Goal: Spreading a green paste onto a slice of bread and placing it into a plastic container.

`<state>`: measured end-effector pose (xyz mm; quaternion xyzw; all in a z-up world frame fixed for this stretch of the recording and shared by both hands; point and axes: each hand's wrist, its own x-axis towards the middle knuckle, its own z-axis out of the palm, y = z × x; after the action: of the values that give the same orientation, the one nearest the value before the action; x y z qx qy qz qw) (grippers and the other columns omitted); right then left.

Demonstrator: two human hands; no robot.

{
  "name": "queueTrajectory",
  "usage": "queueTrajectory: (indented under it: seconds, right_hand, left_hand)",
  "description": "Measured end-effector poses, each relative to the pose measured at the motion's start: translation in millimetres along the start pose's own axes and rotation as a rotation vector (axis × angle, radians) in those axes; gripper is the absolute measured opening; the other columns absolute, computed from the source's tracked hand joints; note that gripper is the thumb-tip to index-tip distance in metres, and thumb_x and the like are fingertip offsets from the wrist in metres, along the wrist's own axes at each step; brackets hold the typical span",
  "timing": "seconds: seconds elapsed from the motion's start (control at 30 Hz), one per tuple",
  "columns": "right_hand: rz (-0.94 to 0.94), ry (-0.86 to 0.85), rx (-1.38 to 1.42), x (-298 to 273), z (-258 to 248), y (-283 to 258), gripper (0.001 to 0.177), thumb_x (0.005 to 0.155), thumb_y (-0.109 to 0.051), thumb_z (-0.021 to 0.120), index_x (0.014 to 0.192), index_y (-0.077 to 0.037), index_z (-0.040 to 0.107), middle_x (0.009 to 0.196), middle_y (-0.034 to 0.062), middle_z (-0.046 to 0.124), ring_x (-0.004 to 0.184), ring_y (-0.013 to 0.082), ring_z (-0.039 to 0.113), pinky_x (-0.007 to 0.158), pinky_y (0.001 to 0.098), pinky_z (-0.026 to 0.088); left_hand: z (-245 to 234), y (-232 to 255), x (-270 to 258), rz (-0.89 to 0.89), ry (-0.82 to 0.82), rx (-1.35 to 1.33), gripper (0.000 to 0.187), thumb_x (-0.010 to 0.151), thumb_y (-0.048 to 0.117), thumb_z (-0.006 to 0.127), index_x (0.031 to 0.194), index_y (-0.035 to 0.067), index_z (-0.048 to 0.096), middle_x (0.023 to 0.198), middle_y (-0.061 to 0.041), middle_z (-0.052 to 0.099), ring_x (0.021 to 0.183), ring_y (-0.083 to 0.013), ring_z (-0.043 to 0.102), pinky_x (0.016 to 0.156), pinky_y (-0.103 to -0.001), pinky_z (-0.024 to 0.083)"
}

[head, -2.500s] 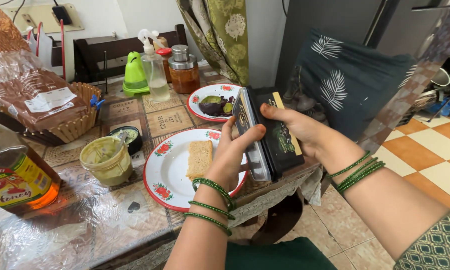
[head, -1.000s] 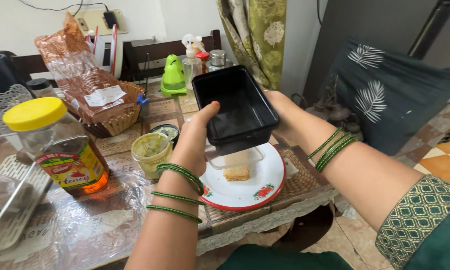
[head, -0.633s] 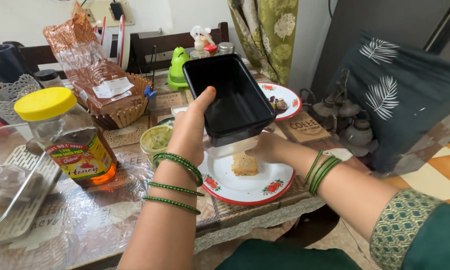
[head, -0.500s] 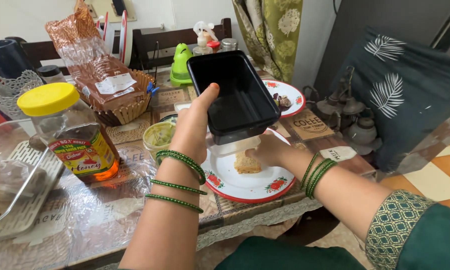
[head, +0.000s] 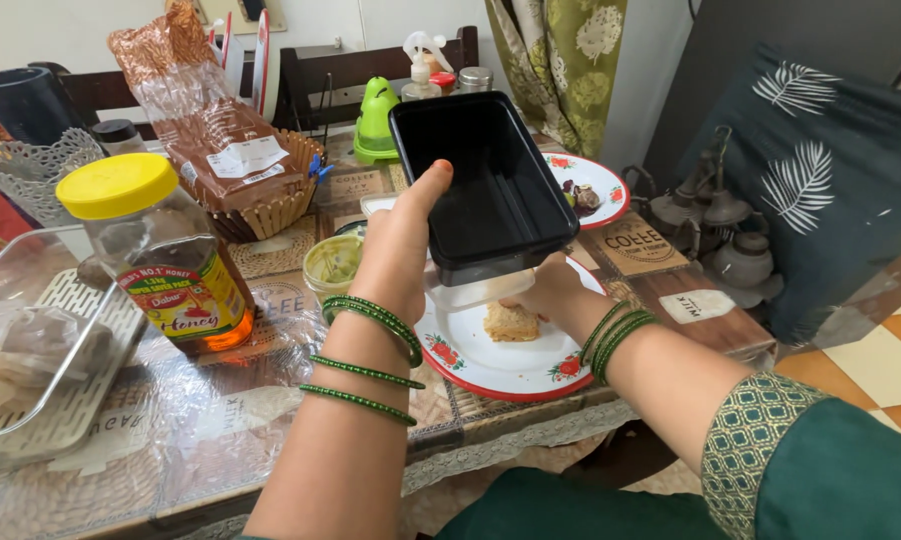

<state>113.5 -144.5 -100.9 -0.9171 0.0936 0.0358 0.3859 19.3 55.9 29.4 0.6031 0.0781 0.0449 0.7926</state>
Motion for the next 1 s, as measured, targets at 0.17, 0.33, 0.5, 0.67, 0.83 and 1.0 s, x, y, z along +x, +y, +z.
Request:
queueTrajectory:
  seconds: [0.17,0.33,0.5,0.67,0.83,1.0]
  right_hand:
    - [0.142,-0.062,0.163,16.2,7.2,3.0,0.039,0.063,-0.020,0.096,0.084,0.007,0.077,0.075,0.0144,0.069,0.060,0.0218,0.058,0.050,0.0360,0.045]
    - [0.033,-0.141,0.303,32.6,15.2,15.0,0.028,0.058,-0.006,0.093,0.081,-0.001,0.078,0.077,0.0096,0.075,0.067,0.0205,0.069,0.058,0.0336,0.054]
    - [0.196,-0.213,0.664,13.2,11.0,1.4,0.027,0.068,-0.005,0.085,0.093,-0.008,0.075,0.091,0.0054,0.074,0.081,0.0172,0.073,0.068,0.0316,0.059]
    - [0.197,-0.261,0.640,23.4,-25.4,-0.9,0.025,0.087,-0.029,0.074,0.107,-0.014,0.071,0.101,0.0031,0.073,0.089,0.0171,0.069,0.073,0.0334,0.053]
    - [0.182,-0.504,0.823,-9.0,-117.1,-47.5,0.033,0.088,-0.027,0.069,0.113,-0.006,0.067,0.109,0.0137,0.073,0.096,0.0275,0.072,0.084,0.0431,0.062]
    - [0.145,-0.182,0.714,-38.1,-201.3,-91.4,0.042,0.083,-0.012,0.061,0.125,-0.017,0.063,0.117,0.0082,0.073,0.112,0.0272,0.070,0.099,0.0526,0.053]
  left_hand:
    - [-2.9,-0.7,-0.3,-0.010,0.023,0.044,0.087,0.073,0.054,0.074,0.136,-0.004,0.057,0.140,-0.017,0.059,0.130,-0.0300,0.053,0.102,-0.052,0.043]
    - [-5.7,-0.3,0.3,0.026,-0.022,0.008,0.085,0.070,0.054,0.072,0.131,-0.004,0.064,0.136,-0.017,0.067,0.126,-0.0309,0.059,0.101,-0.049,0.046]
    - [-7.2,-0.8,7.2,0.012,0.030,0.014,0.087,0.071,0.054,0.076,0.134,-0.004,0.058,0.135,-0.016,0.064,0.124,-0.0285,0.058,0.102,-0.047,0.045]
    - [-4.5,-0.8,9.0,0.050,0.065,0.031,0.086,0.070,0.055,0.078,0.124,-0.010,0.062,0.120,-0.015,0.069,0.107,-0.0237,0.064,0.089,-0.040,0.051]
    - [3.1,4.6,4.0,0.053,0.154,0.107,0.077,0.071,0.060,0.079,0.098,-0.012,0.071,0.085,-0.006,0.061,0.069,-0.0168,0.048,0.055,-0.036,0.038]
    - [16.6,5.7,-3.0,0.009,0.187,0.173,0.076,0.072,0.064,0.076,0.086,-0.010,0.068,0.074,-0.004,0.056,0.060,-0.0153,0.044,0.049,-0.034,0.033]
